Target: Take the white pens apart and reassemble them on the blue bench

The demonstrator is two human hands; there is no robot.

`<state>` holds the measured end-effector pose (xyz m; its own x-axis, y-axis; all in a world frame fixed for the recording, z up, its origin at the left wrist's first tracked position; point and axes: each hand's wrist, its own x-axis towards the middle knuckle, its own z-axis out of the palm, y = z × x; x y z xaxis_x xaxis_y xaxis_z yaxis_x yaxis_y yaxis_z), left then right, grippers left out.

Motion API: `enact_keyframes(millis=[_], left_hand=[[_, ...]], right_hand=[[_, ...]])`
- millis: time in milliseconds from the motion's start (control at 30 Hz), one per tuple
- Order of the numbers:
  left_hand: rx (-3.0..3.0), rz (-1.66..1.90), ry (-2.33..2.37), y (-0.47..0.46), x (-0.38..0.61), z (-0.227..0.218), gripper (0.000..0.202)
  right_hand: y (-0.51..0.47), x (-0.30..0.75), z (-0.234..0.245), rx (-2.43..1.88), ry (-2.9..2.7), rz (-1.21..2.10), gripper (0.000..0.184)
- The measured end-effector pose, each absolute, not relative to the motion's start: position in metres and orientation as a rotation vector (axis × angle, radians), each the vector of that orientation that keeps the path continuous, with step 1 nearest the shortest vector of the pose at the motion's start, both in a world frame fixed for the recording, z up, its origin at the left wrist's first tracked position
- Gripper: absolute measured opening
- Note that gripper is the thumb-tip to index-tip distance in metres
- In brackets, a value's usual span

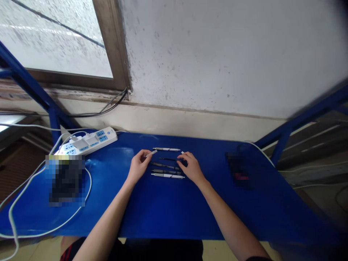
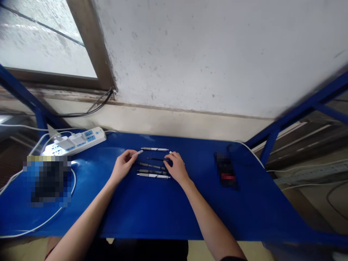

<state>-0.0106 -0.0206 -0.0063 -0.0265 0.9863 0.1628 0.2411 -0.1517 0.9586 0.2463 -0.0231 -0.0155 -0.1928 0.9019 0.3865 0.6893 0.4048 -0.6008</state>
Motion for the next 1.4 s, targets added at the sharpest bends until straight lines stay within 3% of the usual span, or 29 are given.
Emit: enact_keyframes(millis=[267,633,1100,1400], left_hand=[[1.564,1.207,1.421,-0.020,-0.011,-0.011,0.024],[1.498,1.183,1.400,-0.023,-0.008,-0.003,0.034],[1.568,1.121,1.275,-0.027,-0.006,0.000,0.031],[1.617,1.072,1.171,-0.030,-0.002,0.004,0.029]], right_hand=[[-0.023,0.240,-0.021,-1.376,-1.990,0.401,0.005],[-0.019,0.247,-0.007,-1.312,-1.664,0.848,0.021],[-0.021,0.247,-0.007,-1.265,-1.719,0.920,0.022],[-0.021,0.245,-0.002,-1.085,-1.150,1.321,0.028]])
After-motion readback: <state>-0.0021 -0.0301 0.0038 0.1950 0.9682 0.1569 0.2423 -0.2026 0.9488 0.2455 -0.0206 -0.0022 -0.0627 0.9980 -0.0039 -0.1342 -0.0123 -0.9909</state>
